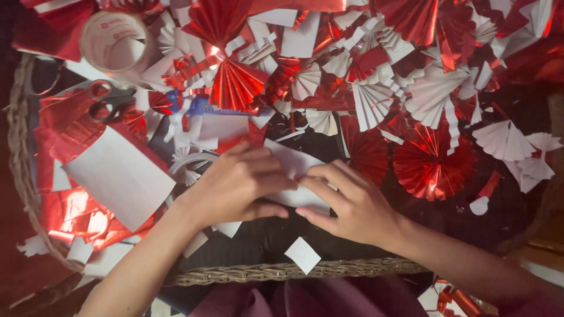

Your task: Assembling decorative paper fans using red foil paper, double-sided tape, and scissors.

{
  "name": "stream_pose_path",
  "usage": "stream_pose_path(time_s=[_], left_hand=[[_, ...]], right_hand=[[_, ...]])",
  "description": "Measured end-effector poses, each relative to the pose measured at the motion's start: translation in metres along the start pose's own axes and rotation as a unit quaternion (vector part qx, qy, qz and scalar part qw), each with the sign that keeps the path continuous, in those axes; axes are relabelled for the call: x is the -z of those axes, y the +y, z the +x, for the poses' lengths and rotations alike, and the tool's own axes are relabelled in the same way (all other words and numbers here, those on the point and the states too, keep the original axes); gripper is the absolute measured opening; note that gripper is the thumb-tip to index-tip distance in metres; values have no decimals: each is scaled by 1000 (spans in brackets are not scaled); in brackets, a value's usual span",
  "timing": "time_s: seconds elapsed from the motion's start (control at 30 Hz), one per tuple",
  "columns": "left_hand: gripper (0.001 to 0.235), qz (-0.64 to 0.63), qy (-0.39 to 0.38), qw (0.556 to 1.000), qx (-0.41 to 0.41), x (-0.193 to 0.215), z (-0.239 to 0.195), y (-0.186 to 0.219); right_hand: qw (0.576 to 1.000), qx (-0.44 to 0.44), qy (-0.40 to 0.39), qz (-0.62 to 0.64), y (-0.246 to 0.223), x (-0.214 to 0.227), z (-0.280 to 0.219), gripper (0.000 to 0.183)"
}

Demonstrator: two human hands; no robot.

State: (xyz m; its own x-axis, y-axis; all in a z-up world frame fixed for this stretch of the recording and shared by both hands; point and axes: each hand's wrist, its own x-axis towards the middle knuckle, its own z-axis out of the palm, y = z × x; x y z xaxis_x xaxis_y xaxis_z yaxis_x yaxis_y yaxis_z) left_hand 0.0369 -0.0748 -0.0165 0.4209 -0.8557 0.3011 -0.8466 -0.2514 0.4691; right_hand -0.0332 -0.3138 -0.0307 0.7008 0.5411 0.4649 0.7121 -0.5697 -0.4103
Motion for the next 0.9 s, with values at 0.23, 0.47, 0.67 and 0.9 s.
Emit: stream_pose_path(time_s=[0.23,0.47,0.67,0.9], left_hand=[[20,5,-38,999,14,-12,-10,-2],[6,-95,-74,990,74,5,2,5],[7,-148,-66,983,91,11,3,4],[9,-195,-76,972,109,14,-8,-11]], right_hand=[[996,25,39,72,-8,-5,-2,7],[991,7,57,124,-15,4,8,9],[987,-11,40,154,-13,5,9,14],[975,-55,-19,214,-7,7,5,11]])
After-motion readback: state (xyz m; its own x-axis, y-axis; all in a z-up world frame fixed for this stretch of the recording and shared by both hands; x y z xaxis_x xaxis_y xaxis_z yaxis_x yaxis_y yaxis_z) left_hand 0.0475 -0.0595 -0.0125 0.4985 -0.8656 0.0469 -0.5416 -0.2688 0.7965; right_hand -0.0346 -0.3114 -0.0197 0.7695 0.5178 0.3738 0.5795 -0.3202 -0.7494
